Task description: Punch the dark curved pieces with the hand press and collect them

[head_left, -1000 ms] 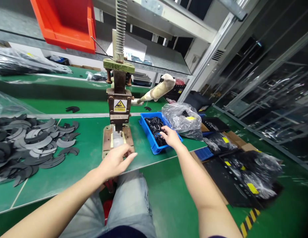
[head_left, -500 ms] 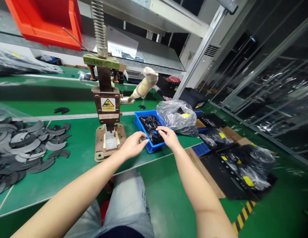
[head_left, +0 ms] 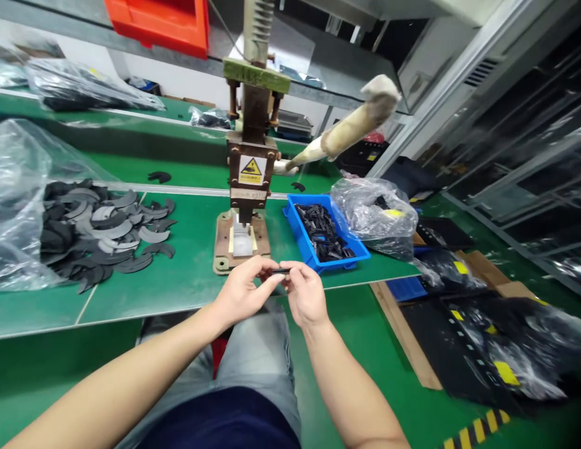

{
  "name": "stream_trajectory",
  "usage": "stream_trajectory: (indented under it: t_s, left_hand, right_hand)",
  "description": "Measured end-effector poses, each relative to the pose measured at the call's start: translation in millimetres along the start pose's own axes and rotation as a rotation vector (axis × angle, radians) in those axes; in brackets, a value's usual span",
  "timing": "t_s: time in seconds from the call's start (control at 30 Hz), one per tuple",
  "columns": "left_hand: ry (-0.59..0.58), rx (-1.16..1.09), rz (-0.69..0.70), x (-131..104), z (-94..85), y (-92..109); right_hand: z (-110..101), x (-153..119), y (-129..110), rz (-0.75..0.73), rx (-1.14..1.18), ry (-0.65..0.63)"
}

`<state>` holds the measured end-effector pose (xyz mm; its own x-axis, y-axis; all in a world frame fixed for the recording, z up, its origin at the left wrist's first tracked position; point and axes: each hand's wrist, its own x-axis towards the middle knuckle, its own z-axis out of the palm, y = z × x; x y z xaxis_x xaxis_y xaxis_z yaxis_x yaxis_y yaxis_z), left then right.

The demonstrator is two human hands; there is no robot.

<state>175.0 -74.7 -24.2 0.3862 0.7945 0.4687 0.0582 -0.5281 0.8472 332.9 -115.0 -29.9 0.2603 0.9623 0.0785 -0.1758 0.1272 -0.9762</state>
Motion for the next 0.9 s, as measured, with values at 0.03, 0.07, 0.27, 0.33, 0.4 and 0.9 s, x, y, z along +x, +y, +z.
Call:
stream_trajectory:
  t_s: [0.03, 0.07, 0.27, 0.33, 0.4, 0.9]
  left_hand:
    - [0.011, 0.034, 0.012, -7, -8.1, -1]
    - [0.018, 0.066, 0.027, -14, -15.4, -2]
    - [0.048, 0.138, 0.141, -43, -42.5, -7]
    - [0.052, 0.139, 0.145, -48, -47.2, -8]
    - [0.050, 0.139, 0.138, -51, -50.9, -10]
    - [0.032, 0.280, 0.256, -42, -75.9, -24]
  right_hand:
    - [6, -4, 4, 0.017, 0.019, -0.011]
    - [10, -7, 7, 0.031, 0.034, -0.020]
    - [32, -19, 22, 0.077, 0.063, -0.041]
    - [37, -22, 26, 0.082, 0.064, -0.044]
    - [41, -23, 29, 0.086, 0.060, -0.052]
    - [39, -10, 29, 0.011, -0.153, -0.127]
